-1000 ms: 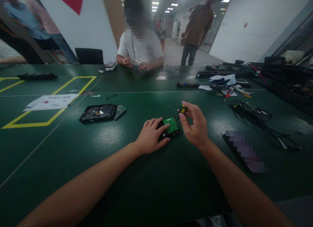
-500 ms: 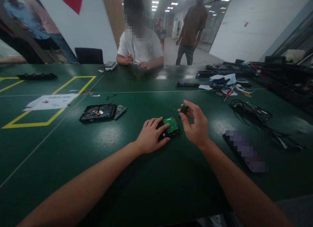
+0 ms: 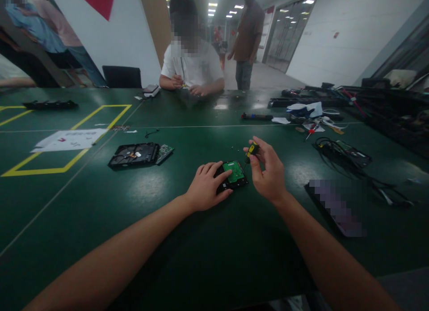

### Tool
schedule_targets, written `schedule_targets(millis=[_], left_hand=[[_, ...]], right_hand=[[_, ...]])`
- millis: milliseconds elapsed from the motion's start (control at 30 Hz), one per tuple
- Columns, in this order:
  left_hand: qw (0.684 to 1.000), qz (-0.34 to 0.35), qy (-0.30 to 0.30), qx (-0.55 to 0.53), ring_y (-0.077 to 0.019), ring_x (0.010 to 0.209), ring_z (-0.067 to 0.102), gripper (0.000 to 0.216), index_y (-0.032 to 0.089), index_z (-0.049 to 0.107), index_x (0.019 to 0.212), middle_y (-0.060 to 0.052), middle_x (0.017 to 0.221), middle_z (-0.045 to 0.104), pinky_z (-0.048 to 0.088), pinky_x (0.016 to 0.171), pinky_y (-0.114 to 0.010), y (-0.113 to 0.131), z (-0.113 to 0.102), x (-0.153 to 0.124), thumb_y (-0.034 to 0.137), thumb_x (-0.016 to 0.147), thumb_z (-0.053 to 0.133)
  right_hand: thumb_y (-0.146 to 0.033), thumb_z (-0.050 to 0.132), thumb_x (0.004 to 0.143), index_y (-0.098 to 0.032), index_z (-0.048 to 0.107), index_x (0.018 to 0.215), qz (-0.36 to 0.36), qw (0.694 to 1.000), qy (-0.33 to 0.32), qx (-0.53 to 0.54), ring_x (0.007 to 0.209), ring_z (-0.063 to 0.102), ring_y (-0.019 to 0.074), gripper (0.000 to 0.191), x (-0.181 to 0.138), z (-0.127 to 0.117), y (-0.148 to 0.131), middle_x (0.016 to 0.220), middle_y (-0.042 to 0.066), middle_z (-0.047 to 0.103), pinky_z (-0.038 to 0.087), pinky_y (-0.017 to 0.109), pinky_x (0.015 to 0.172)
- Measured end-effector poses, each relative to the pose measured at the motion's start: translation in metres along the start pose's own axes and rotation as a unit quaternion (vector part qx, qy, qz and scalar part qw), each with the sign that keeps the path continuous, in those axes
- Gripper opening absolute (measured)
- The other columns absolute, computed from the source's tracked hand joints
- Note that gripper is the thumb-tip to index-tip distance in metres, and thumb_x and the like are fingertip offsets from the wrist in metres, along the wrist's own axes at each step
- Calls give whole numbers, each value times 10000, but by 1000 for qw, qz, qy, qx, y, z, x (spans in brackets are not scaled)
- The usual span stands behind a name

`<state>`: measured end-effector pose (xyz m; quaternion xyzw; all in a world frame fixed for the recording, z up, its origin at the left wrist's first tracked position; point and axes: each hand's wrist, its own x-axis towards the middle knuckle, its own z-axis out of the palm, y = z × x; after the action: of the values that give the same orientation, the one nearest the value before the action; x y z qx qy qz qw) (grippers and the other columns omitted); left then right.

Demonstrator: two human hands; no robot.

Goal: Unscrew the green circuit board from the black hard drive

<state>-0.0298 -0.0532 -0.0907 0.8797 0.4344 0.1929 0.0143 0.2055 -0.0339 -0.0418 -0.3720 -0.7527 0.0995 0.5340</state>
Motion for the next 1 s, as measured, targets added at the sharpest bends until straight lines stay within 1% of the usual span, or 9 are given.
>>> schedule_targets(millis=[100, 200, 267, 367, 467, 567, 767, 933, 1000], left_hand=[[1000, 1, -2, 3, -407, 1458, 418, 634, 275, 561, 1540, -163, 1625, 429, 379, 1167, -633, 0, 0, 0, 580, 987, 623], [1000, 0, 0, 5, -410, 1459, 416, 632, 269, 566, 1537, -171, 1619, 435, 376, 1167, -634, 0, 1, 0, 579, 990, 618], [1000, 1, 0, 6, -410, 1460, 417, 634, 269, 560, 1543, -170, 1621, 433, 375, 1168, -634, 0, 1, 0, 581, 993, 612], [1000, 1, -1, 5, -405, 1461, 420, 637, 280, 555, 1546, -159, 1627, 429, 378, 1168, -630, 0, 1, 0, 589, 993, 609], [1000, 0, -3, 6, -402, 1465, 418, 632, 278, 560, 1541, -159, 1626, 432, 376, 1171, -628, 0, 0, 0, 591, 994, 606], [1000, -1, -6, 5, -407, 1468, 413, 628, 275, 560, 1543, -162, 1633, 424, 372, 1173, -632, 0, -1, 0, 588, 999, 598], [1000, -2, -7, -3, -410, 1465, 414, 635, 280, 557, 1544, -156, 1636, 420, 370, 1175, -635, 0, -1, 0, 582, 989, 617], [1000, -1, 0, -7, -404, 1456, 423, 643, 298, 546, 1549, -144, 1630, 429, 377, 1168, -635, -1, 0, 0, 574, 976, 641], [1000, -2, 1, -7, -403, 1460, 416, 642, 300, 545, 1549, -142, 1635, 423, 373, 1170, -637, -1, 1, 0, 570, 975, 645]], right_hand=[[-184, 562, 1026, -358, 468, 1558, -4, 1000, -3, 4, 1176, 728, 255, 568, 0, 0, 0, 1462, 84, 609, 650, 477, 1022], [-204, 654, 981, -364, 527, 1516, -23, 999, 10, -28, 1189, 710, 275, 573, 1, -1, -2, 1412, 78, 624, 671, 466, 973], [-192, 654, 974, -373, 543, 1508, -28, 999, 12, -43, 1190, 707, 278, 575, 1, -2, -3, 1392, 70, 638, 672, 466, 971], [-160, 588, 994, -378, 479, 1565, -6, 1000, -4, -24, 1163, 734, 259, 621, 0, -2, -2, 1433, 59, 645, 650, 474, 1030], [-156, 534, 1007, -375, 396, 1618, 21, 999, -27, 3, 1197, 736, 257, 664, -2, -1, -1, 1494, 56, 625, 621, 484, 1086], [-164, 525, 1007, -362, 390, 1620, 24, 999, -38, 15, 1235, 721, 262, 657, -2, -1, -1, 1524, 61, 607, 617, 479, 1091], [-208, 653, 973, -365, 492, 1526, -9, 999, -7, -33, 1160, 716, 273, 597, -1, -2, 0, 1410, 72, 638, 663, 488, 969], [-242, 737, 932, -342, 554, 1428, 7, 998, 39, -56, 1034, 706, 257, 538, -1, -1, 1, 1266, 65, 644, 682, 472, 868], [-254, 751, 924, -329, 559, 1409, 11, 998, 40, -50, 1030, 710, 257, 527, -1, -1, 1, 1252, 68, 640, 688, 461, 847]])
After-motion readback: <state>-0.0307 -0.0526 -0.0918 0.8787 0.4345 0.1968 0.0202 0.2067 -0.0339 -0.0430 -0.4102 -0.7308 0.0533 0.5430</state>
